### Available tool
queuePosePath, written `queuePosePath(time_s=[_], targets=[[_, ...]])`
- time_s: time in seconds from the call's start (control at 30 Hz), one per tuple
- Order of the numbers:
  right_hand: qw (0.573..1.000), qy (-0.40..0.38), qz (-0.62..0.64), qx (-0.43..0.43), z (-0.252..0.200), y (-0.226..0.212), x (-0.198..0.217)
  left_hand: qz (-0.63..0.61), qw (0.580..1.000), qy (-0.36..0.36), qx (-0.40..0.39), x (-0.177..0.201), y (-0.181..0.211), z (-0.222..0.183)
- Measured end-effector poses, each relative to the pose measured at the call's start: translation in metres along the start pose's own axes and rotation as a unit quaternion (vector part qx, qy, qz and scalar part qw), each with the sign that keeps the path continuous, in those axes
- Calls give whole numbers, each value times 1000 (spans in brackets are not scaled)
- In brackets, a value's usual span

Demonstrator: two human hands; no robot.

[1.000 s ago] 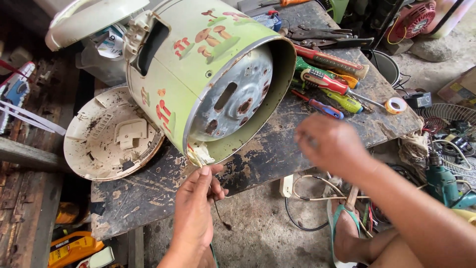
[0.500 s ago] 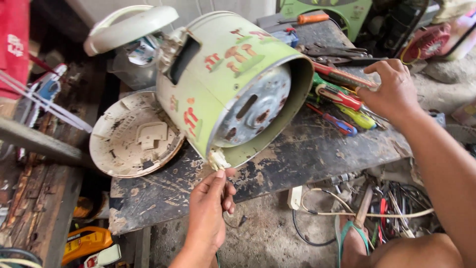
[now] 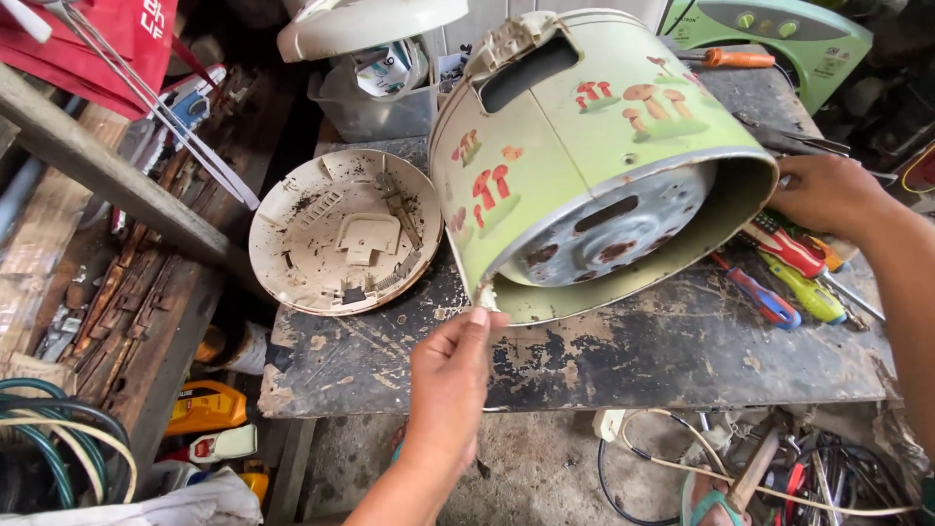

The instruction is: Disassembling and inspecting the internal components of a rice cooker for repair

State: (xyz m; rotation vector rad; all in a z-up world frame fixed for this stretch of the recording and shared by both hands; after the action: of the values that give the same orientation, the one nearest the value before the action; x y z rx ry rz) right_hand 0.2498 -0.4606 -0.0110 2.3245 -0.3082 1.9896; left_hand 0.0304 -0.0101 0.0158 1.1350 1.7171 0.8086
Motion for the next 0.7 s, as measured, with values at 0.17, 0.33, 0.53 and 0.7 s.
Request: queuePosePath(time_s=[0.17,0.33,0.53,0.7], targets=[[996,65,67,4,-7,24,10,21,999,35,-14,16,7,19],[998,-25,0,-53,18,58,-8,38,998,40,-8,23,12,24],[999,-27,28,-18,66,92,-30,22,999,42,-3,10,20,17],[998,-19,39,-35,101,116,-50,5,1000,18,-1,5,25,8]])
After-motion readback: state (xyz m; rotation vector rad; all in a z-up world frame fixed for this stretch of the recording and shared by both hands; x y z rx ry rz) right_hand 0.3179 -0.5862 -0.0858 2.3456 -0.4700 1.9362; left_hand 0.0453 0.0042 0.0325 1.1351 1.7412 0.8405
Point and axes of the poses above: each hand's wrist, its own z-axis towards the middle knuckle, its own x-axis out of the back of the hand, y = z × x, the point moved 1 cm from there along z, towards the middle knuckle, and after that the axes turned 5 degrees about -y, right-handed, at the moved point
